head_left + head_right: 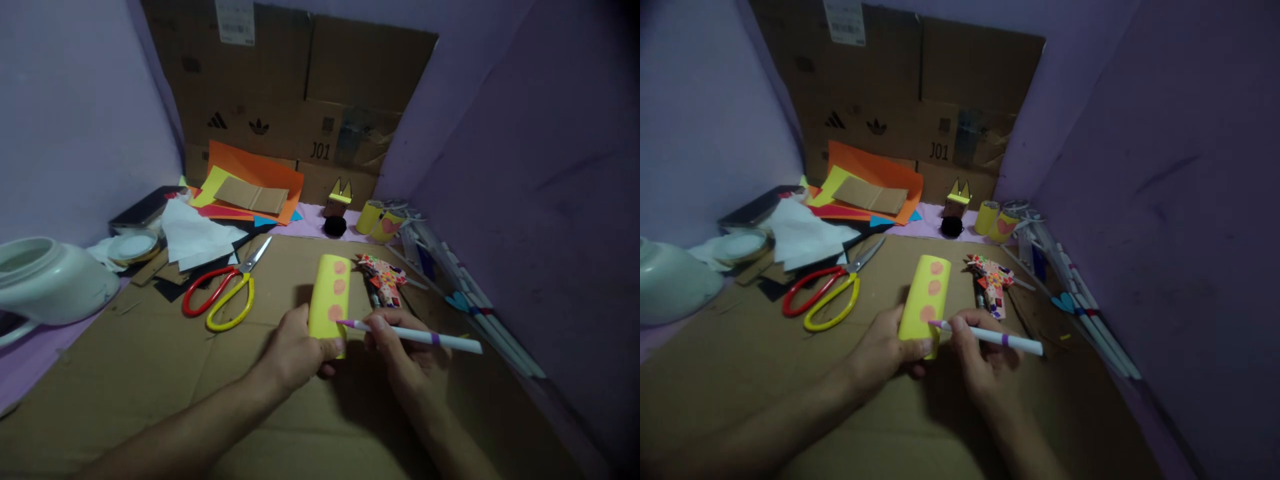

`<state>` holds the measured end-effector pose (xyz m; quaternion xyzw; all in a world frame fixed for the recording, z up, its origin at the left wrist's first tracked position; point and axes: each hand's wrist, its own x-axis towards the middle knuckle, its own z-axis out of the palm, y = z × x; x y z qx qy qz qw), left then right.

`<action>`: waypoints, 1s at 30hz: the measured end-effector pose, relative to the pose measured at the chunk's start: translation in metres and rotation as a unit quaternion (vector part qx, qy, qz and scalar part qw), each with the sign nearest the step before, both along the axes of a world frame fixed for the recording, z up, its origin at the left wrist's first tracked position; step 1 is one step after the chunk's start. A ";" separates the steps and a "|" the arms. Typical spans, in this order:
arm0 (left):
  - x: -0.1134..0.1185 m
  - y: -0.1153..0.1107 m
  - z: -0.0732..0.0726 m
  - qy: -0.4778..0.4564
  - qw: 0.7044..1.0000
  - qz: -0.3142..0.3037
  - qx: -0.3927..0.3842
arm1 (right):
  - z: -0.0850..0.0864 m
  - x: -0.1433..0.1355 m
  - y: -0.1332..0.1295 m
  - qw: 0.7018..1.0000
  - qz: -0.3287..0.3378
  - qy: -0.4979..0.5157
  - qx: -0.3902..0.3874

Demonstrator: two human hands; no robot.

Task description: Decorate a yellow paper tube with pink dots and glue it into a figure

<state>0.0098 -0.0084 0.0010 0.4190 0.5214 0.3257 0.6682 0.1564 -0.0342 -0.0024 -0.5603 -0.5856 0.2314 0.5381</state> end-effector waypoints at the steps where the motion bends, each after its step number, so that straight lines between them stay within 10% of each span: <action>1: 0.000 0.000 0.000 -0.003 1.000 0.001 0.001 | 0.000 0.001 0.000 1.000 -0.002 -0.002 0.004; 30: 0.001 -0.002 0.002 0.024 1.000 -0.008 -0.007 | -0.001 0.002 0.000 0.999 -0.017 0.022 0.028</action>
